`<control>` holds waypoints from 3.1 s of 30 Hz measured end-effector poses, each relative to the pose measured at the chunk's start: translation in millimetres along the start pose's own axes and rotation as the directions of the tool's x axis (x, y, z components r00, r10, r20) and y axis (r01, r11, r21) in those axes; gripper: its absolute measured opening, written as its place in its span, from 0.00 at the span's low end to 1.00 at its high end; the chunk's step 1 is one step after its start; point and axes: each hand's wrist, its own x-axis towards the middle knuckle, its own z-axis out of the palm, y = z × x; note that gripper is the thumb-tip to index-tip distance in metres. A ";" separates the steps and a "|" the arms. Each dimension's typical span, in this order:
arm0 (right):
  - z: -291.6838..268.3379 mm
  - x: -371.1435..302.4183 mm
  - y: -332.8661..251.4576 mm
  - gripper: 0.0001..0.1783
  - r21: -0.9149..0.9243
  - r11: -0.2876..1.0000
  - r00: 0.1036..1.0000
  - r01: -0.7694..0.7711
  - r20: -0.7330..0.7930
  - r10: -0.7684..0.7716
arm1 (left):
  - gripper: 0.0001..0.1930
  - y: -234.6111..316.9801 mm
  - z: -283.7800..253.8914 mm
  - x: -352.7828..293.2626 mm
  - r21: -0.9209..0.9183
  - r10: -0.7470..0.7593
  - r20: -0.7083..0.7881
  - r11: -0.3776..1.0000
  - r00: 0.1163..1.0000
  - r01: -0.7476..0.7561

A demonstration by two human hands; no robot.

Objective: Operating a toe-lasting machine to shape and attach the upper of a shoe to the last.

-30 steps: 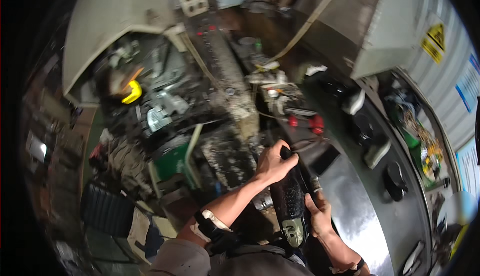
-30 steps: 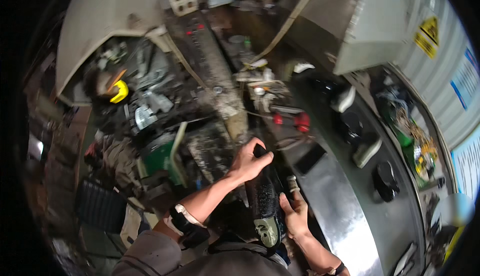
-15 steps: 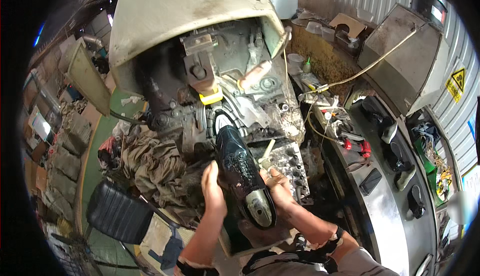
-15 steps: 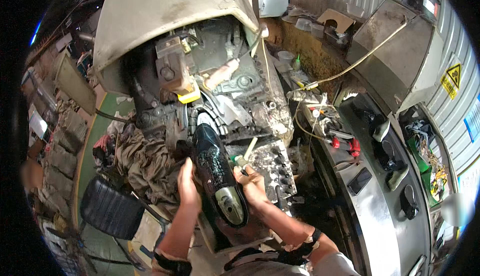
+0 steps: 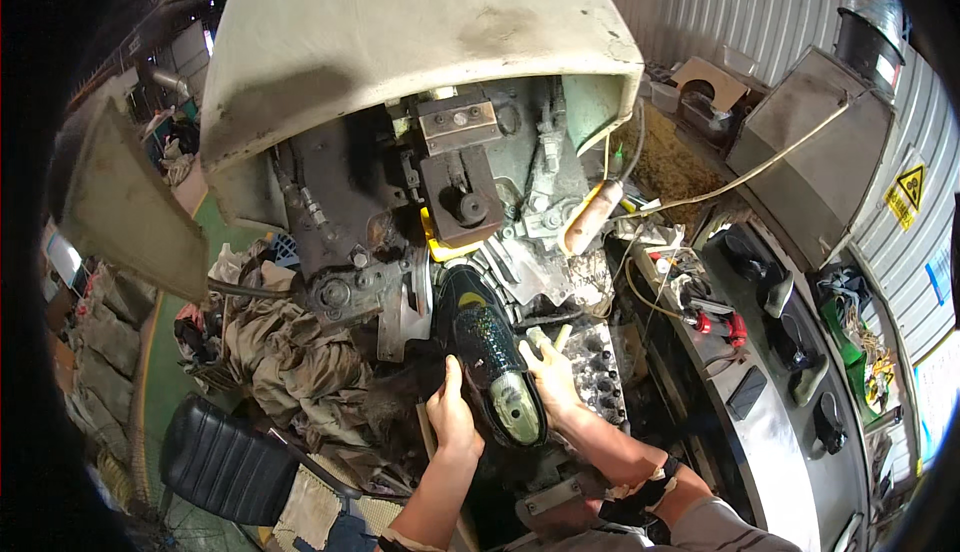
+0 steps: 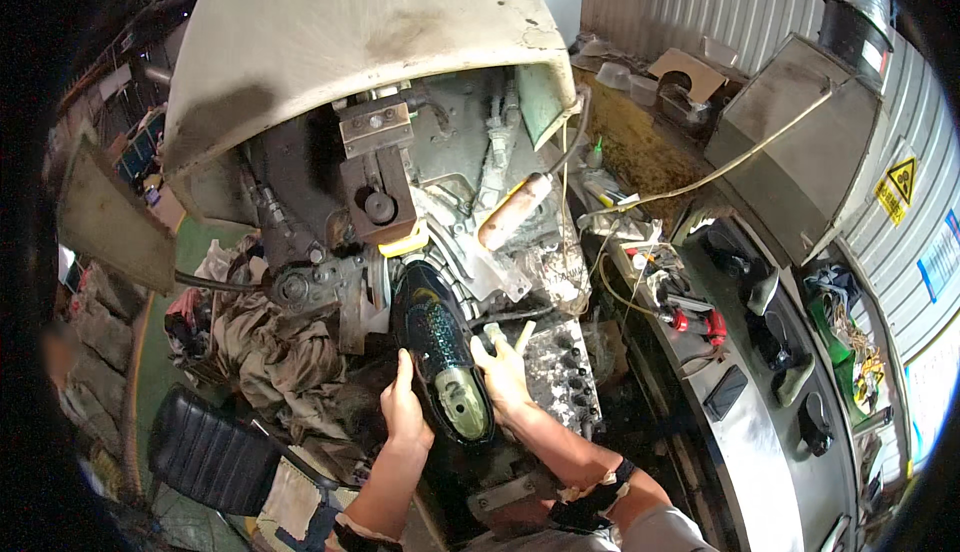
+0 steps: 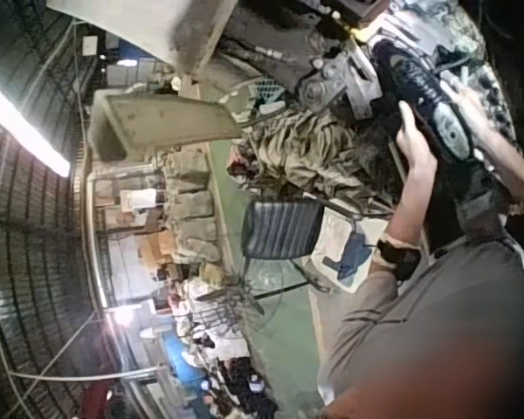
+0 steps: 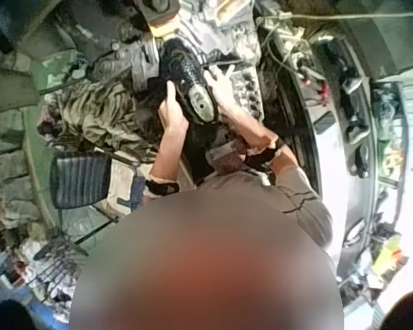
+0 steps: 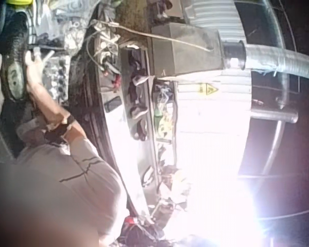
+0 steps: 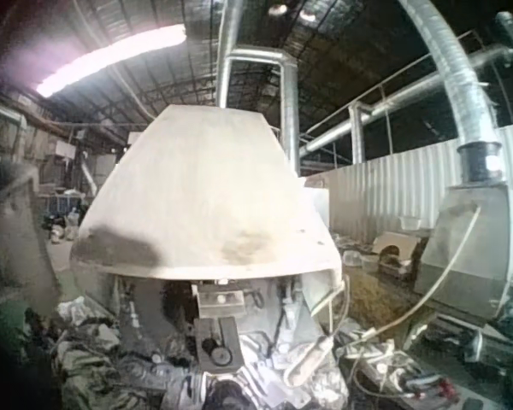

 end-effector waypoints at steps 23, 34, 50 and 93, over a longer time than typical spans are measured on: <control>-3.5 30.5 10.5 0.28 0.081 0.997 0.999 0.005 0.042 -0.009 | 0.19 -40.3 7.0 39.6 0.120 0.298 -0.203 0.953 0.933 -0.279; -10.9 40.1 19.9 0.21 0.227 0.969 0.988 -0.098 0.142 0.067 | 0.19 -55.2 -3.2 56.7 0.077 0.278 -0.229 0.961 0.933 -0.267; -8.2 35.5 16.7 0.26 0.263 0.954 0.980 -0.143 0.173 0.099 | 0.19 -60.0 -4.1 62.0 0.066 0.294 -0.275 0.956 0.915 -0.287; -30.7 12.4 2.3 0.35 0.000 0.851 0.803 -0.525 0.332 0.495 | 0.32 -48.1 -1.9 35.9 -0.205 -0.114 0.159 0.968 0.981 0.146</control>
